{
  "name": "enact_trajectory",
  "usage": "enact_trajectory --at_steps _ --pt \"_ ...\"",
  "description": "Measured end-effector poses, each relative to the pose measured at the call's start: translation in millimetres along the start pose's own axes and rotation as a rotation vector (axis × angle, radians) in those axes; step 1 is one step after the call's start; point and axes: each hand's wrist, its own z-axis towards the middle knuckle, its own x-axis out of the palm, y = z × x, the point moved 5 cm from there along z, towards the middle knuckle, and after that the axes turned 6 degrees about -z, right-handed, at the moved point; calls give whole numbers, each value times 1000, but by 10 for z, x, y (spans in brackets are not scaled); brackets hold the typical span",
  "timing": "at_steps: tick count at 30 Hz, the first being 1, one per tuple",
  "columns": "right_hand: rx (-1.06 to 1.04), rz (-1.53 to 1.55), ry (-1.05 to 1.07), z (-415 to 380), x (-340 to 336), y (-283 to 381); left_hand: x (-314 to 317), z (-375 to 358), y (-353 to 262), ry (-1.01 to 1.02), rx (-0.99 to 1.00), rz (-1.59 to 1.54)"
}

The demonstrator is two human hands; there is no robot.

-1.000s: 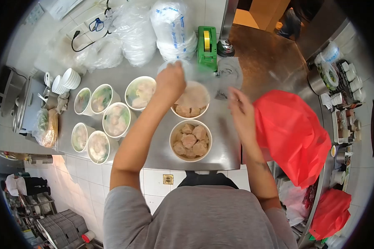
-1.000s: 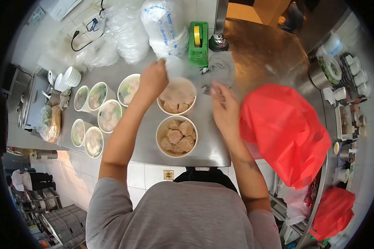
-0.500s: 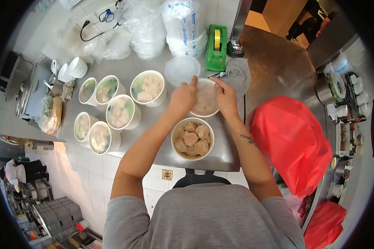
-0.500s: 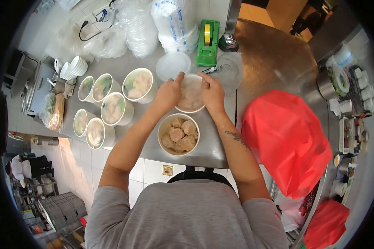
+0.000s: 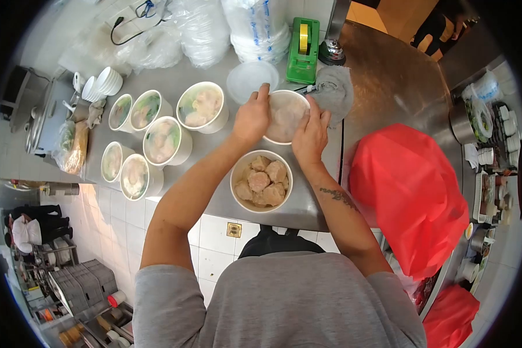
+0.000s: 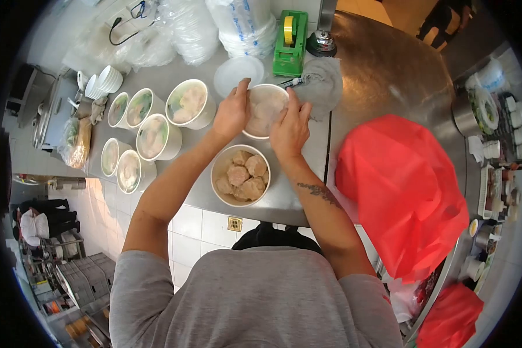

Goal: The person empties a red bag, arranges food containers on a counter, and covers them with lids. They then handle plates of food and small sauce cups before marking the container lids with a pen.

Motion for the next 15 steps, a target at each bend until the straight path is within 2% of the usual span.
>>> enact_trajectory --at_steps 2,4,6,8,9,10,12,13,15 --pt "25 -15 34 91 15 -51 -19 6 -46 22 -7 18" --pt "-133 -28 -161 168 6 -128 -24 49 -130 92 -41 89" --pt "-162 -89 -296 112 -155 -166 -181 92 -216 81 149 190" --pt "-50 70 -108 -113 -442 -101 -492 233 -183 26 305 218" --pt "0 215 83 -251 -468 -99 -803 343 -98 -28 364 195" --pt "53 357 273 -406 -447 -75 -1141 482 89 -148 304 204" --pt "-49 270 439 -678 -389 116 -1803 845 751 -325 255 315" --pt "-45 254 429 -762 -360 168 -2105 1029 1141 -413 224 352" --pt "-31 220 393 -832 -254 276 -2483 1447 2052 -354 -29 432"
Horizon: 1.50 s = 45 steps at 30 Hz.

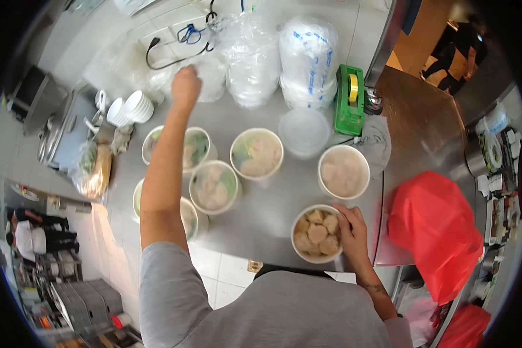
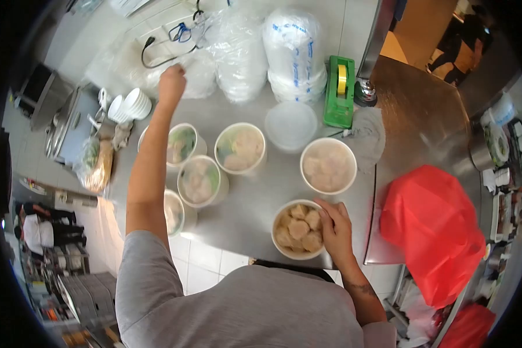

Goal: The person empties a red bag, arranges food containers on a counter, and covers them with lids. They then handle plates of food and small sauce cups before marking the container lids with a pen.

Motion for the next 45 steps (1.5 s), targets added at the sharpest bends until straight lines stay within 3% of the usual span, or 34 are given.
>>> enact_trajectory --at_steps 3,10,12,15,18,21,23,27,31,33,35,37,38,41,42,45 --pt "96 35 -73 51 134 116 601 372 894 238 -125 67" --pt "271 112 -170 90 529 326 1547 650 1650 651 -139 293" --pt "228 79 -180 94 612 355 1550 736 1751 690 -246 254" --pt "172 59 -193 131 719 431 1501 768 1762 579 -251 190" --pt "158 28 -195 150 780 501 1454 802 1757 425 -501 -19" --pt "170 13 -189 128 824 506 1309 899 1545 449 -433 -91" --pt "158 10 -198 118 848 503 815 784 955 313 -225 169" --pt "103 1 -189 147 871 495 136 656 225 103 123 345" --pt "37 -10 -111 254 807 475 -871 574 -18 -246 155 52" --pt "12 -3 -76 262 781 458 -1031 125 -203 91 -58 -401" --pt "-26 21 -55 285 771 396 -921 -842 -708 248 525 -188" --pt "-1 112 -27 276 756 345 -597 -1897 -1036 477 174 -617" --pt "10 156 -9 272 751 311 -624 -2249 -1354 553 68 -562" --pt "-75 355 -45 300 806 141 -453 -2845 -1648 370 -69 -341" --pt "-212 120 -52 294 706 329 -484 -2885 -1733 305 -110 -284" --pt "-58 -99 -25 291 778 382 -496 -3009 -1912 243 -213 -144"
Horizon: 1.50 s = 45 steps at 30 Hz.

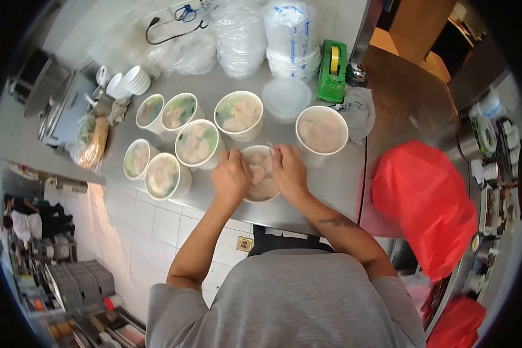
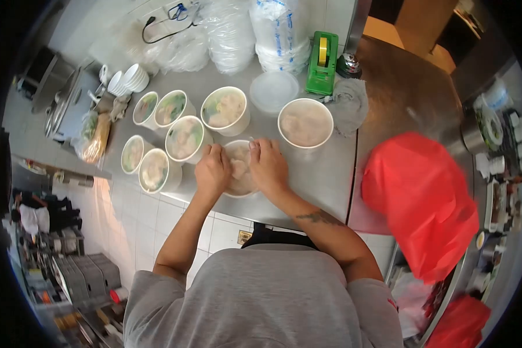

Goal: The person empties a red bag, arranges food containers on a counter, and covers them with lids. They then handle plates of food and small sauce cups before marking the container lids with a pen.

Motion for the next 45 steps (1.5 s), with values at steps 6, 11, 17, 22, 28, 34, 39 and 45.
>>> enact_trajectory --at_steps 6,11,17,22,28,34,39,45 --pt "-126 193 202 138 61 -83 25 -56 -111 137 -31 45" --pt "-133 72 289 147 40 -115 96 -121 -23 8 -33 -62" --pt "-129 22 -23 -166 -73 -103 128 -461 -255 -297 -136 -125" --pt "-167 -72 7 -177 -365 6 18 149 -364 -102 83 185" --pt "-263 -500 -441 763 -1023 -413 917 1697 -862 261 -158 -820" --pt "-108 38 -41 861 -686 -883 2258 2593 -1177 257 -237 -606" --pt "381 871 99 1455 -807 -1145 1266 1666 -1327 128 -133 -864" --pt "613 1010 64 1892 -683 -1063 54 -360 -1327 197 -11 -835"
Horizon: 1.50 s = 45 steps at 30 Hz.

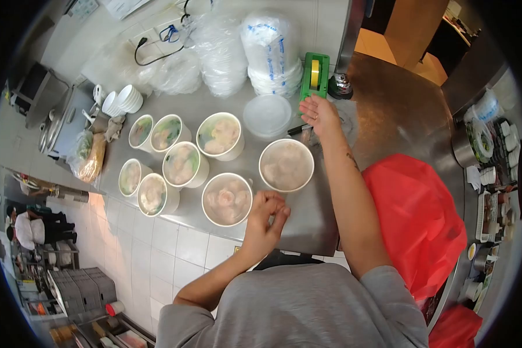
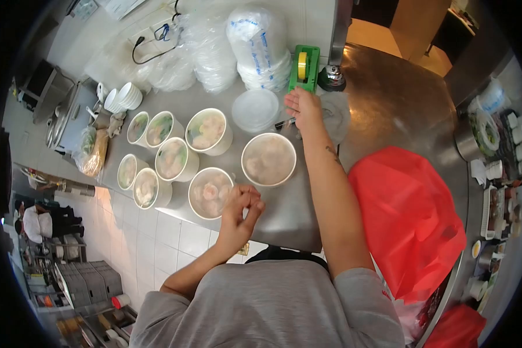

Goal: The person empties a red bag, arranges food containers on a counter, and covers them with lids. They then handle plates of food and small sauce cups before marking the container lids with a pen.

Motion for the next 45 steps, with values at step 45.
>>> enact_trajectory --at_steps 45 --pt "-93 67 422 -1551 7 -433 135 50 414 -418 -3 -19"
